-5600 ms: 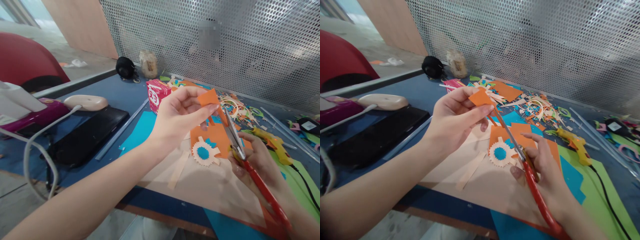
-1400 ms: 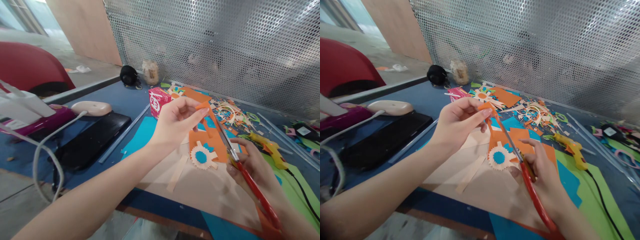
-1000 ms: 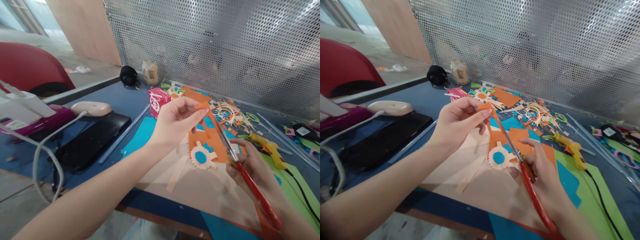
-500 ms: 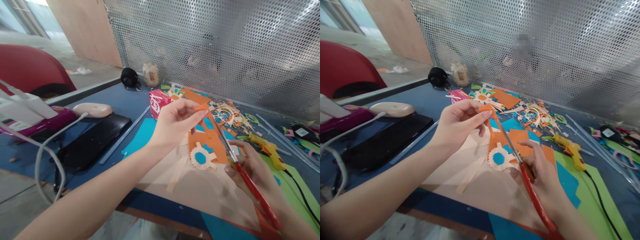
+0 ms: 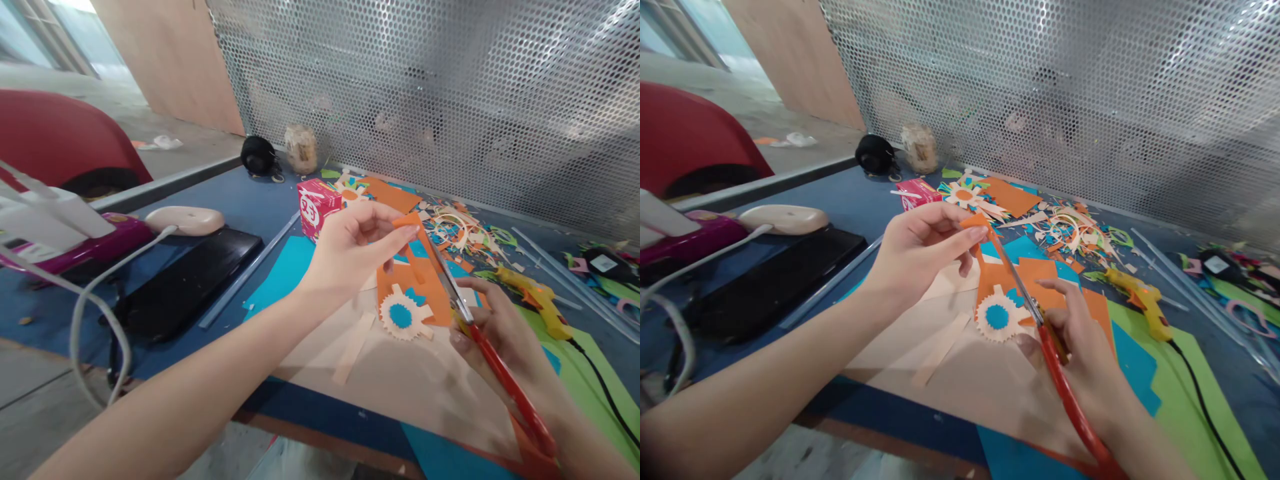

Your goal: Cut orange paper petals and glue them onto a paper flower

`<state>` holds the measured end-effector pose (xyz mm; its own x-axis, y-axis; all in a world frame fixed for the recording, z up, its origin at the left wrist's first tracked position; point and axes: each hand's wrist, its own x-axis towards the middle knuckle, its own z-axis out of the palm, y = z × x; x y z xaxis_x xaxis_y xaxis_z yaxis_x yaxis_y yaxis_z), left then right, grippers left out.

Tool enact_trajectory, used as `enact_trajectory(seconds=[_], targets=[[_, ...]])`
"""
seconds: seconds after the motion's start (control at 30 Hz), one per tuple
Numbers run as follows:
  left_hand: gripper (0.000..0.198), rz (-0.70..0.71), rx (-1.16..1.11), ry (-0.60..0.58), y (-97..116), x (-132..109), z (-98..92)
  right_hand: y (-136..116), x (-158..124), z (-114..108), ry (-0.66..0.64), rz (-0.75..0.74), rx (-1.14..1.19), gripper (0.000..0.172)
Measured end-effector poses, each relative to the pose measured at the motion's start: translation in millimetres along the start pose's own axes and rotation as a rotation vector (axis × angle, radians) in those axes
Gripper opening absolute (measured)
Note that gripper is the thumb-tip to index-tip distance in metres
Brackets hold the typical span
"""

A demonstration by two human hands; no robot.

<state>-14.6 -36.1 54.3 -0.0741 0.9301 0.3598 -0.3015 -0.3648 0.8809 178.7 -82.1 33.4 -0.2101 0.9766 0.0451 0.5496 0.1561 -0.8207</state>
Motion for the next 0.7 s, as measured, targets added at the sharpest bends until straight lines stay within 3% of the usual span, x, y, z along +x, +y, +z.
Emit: enact_trajectory(seconds=[0.47,0.7], targets=[[0.013,-0.004,0.01,-0.002,0.0,0.8,-0.5,-13.7,-3.2,-4.3,-0.026,0.002,-0.089,0.042],[0.017,-0.004,0.006,-0.001,-2.1,1.4,-1.1,-12.3,-2.7,-4.2,0.03,-0.016,-0.15,0.039]])
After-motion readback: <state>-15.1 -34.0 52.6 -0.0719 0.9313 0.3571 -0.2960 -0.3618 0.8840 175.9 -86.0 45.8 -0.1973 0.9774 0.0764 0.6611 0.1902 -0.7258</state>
